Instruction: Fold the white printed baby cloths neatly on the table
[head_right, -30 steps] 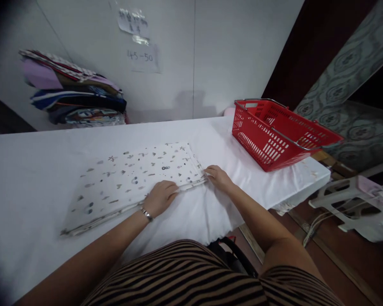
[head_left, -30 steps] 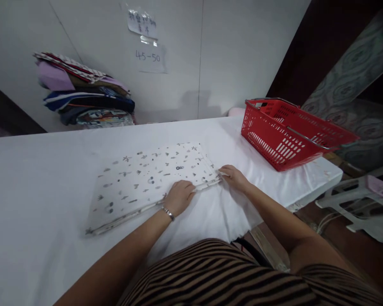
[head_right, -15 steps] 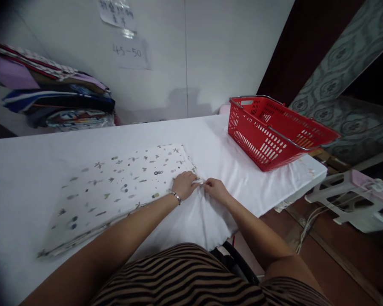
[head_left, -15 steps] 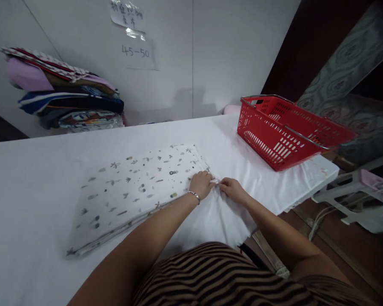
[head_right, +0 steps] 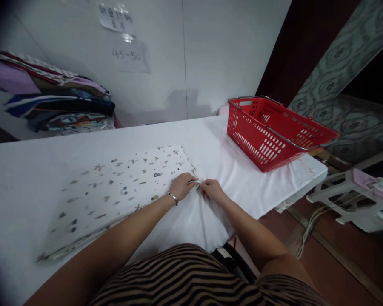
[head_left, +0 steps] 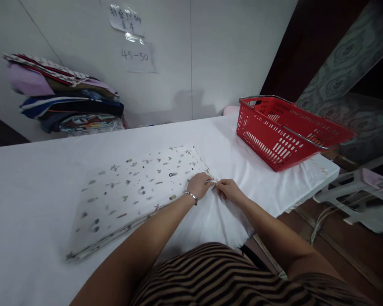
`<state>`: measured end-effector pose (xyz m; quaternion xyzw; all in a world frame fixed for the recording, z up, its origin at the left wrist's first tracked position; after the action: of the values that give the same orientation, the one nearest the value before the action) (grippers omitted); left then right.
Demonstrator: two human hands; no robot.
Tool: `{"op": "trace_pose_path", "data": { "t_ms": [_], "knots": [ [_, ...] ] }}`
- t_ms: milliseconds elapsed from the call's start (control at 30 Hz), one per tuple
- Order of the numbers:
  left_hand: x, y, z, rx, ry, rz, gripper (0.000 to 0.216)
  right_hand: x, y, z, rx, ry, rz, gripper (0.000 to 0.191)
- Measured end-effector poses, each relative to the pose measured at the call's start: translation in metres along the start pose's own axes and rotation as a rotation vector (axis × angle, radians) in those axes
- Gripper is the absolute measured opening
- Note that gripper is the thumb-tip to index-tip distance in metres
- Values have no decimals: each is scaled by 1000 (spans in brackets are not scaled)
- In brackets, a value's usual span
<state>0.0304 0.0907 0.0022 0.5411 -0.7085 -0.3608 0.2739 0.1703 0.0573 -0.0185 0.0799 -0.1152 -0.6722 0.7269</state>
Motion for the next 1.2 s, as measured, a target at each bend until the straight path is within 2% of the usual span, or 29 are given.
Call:
{"op": "trace_pose_path", "data": {
  "t_ms": [333,500,633,767,900,1000,1133,1200],
  "knots": [
    [8,3,1,64,-3,-72,14,-2,-3,-5,-34,-24,-34,22],
    [10,2,-1,104,2,-82,13,-2,-3,-8,-203,-52,-81,21],
    [13,2,-2,108,-18,-101,14,-1,-6,-4,-327,-120,-47,18],
    [14,1,-3,114,-45,-119,17,-2,-8,1,-352,-110,-15,16],
    [14,0,-2,142,18,-169,16,-2,-8,3,-342,-118,-9,17],
    [15,-1,-3,90,18,-204,15,-2,-8,2,-381,-144,-13,17],
    [17,-5,-8,-106,-120,-197,13,-3,-9,-2,-503,-243,-23,24],
    [19,-7,-9,-195,-181,-190,13,-4,-8,-3,-505,-244,-9,30]
  ]
}}
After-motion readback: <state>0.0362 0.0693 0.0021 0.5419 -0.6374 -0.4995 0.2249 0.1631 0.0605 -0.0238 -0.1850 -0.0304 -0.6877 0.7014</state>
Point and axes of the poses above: each hand's wrist, its own x-axis away from the middle knuckle, its own y-axis out of the back of the hand, z = x × y, the point moved 4 cm from there along -x, towards the middle knuckle, and after that the axes turned 15 degrees about y, right-handed, at the moved point
